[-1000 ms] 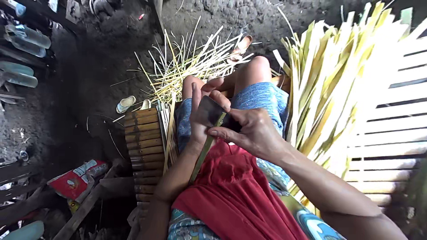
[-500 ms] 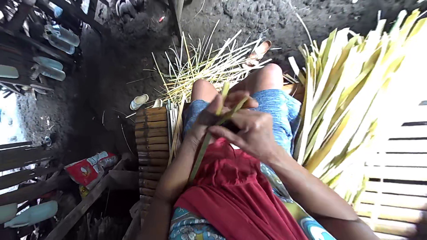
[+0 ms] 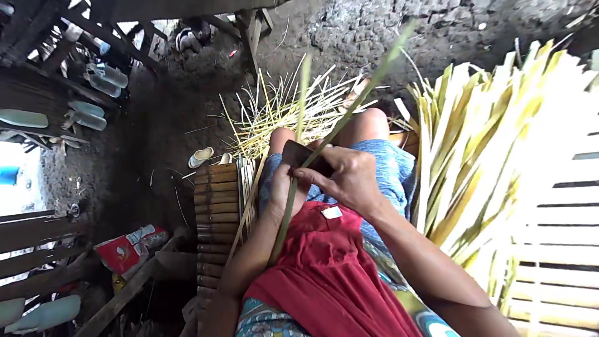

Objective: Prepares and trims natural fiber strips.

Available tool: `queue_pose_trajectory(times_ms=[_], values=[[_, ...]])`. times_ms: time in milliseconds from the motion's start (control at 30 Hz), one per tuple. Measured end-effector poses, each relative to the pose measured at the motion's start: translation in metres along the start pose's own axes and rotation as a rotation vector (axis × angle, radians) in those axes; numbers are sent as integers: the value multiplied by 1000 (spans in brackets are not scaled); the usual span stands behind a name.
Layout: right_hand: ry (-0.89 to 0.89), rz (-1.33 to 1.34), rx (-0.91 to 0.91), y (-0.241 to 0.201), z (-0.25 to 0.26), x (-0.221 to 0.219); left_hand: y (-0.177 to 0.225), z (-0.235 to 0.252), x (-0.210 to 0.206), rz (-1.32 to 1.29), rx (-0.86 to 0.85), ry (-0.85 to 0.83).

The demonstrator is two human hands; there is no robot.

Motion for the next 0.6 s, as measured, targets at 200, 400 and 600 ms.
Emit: queue_pose_trajectory(times_ms=[200,400,600], values=[[-148,182,171,-43,-42,-44,15,5,33,114,15,120],[36,29,15,-2,-2,-3,-2,4,-7,47,28,-197],[-174,182,164,-42,-50,-41,16,5,28,61,15,353]])
Point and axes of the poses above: each hand's wrist, its own z-axis towards the middle knuckle, its own x-axis out of the back of the hand, y = z × x, the point moved 7 cm from there along z, towards the middle knuckle, and after that the axes turned 3 degrees about -x, right-handed, at the moved point
